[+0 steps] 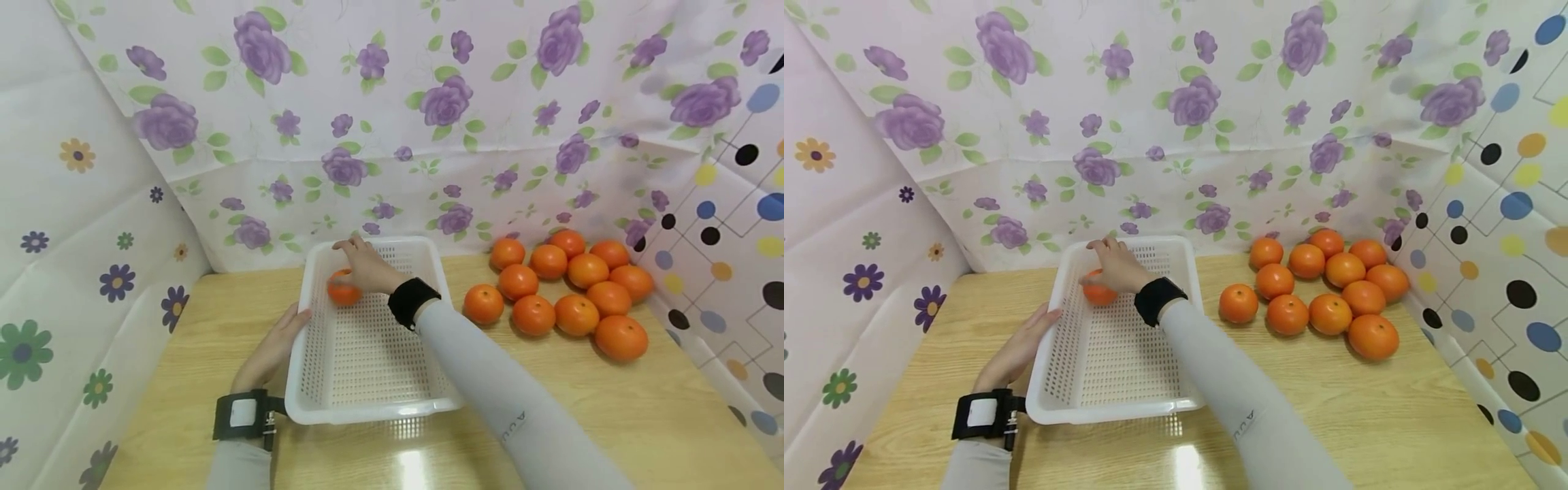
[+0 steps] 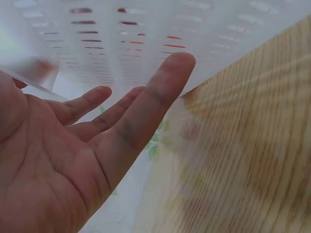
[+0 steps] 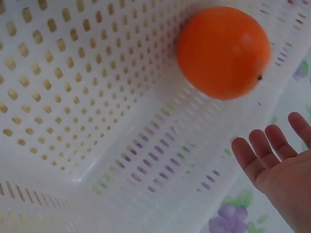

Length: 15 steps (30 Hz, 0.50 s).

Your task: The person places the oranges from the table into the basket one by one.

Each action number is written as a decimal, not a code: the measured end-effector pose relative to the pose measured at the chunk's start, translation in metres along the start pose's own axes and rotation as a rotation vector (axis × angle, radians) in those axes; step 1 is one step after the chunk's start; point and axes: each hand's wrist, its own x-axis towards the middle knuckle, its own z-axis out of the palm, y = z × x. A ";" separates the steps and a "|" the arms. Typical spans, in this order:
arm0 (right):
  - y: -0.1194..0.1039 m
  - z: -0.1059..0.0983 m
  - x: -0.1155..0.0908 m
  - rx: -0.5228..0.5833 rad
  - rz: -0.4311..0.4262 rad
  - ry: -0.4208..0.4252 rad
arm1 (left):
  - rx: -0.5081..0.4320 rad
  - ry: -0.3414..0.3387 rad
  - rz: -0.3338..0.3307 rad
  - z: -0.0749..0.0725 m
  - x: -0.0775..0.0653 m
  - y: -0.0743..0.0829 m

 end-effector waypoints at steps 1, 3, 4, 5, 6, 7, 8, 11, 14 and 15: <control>0.000 -0.004 -0.001 0.020 0.003 0.006 | -0.004 0.003 -0.003 0.000 0.000 0.000; 0.000 -0.012 -0.004 0.061 0.002 0.014 | -0.003 0.002 -0.003 0.000 0.000 0.001; 0.000 -0.017 -0.005 0.088 -0.003 0.017 | -0.001 0.001 -0.003 0.000 0.001 0.001; 0.001 -0.022 -0.008 0.120 -0.009 0.020 | 0.000 0.002 -0.007 0.001 0.001 0.001; 0.001 -0.027 -0.010 0.152 -0.015 0.022 | -0.003 0.006 -0.010 0.001 0.001 0.001; 0.001 -0.033 -0.014 0.193 -0.019 0.027 | 0.000 0.007 -0.014 0.001 0.001 0.002; 0.002 -0.038 -0.017 0.223 -0.027 0.032 | 0.003 0.005 -0.014 0.001 0.001 0.002; 0.005 -0.055 -0.026 0.284 -0.049 0.065 | 0.000 0.011 -0.023 0.001 0.000 0.002; 0.010 -0.071 -0.035 0.294 -0.065 0.105 | -0.001 0.009 -0.028 0.001 -0.001 0.001; 0.012 -0.076 -0.038 0.292 -0.067 0.116 | -0.006 0.012 -0.033 0.001 -0.001 0.000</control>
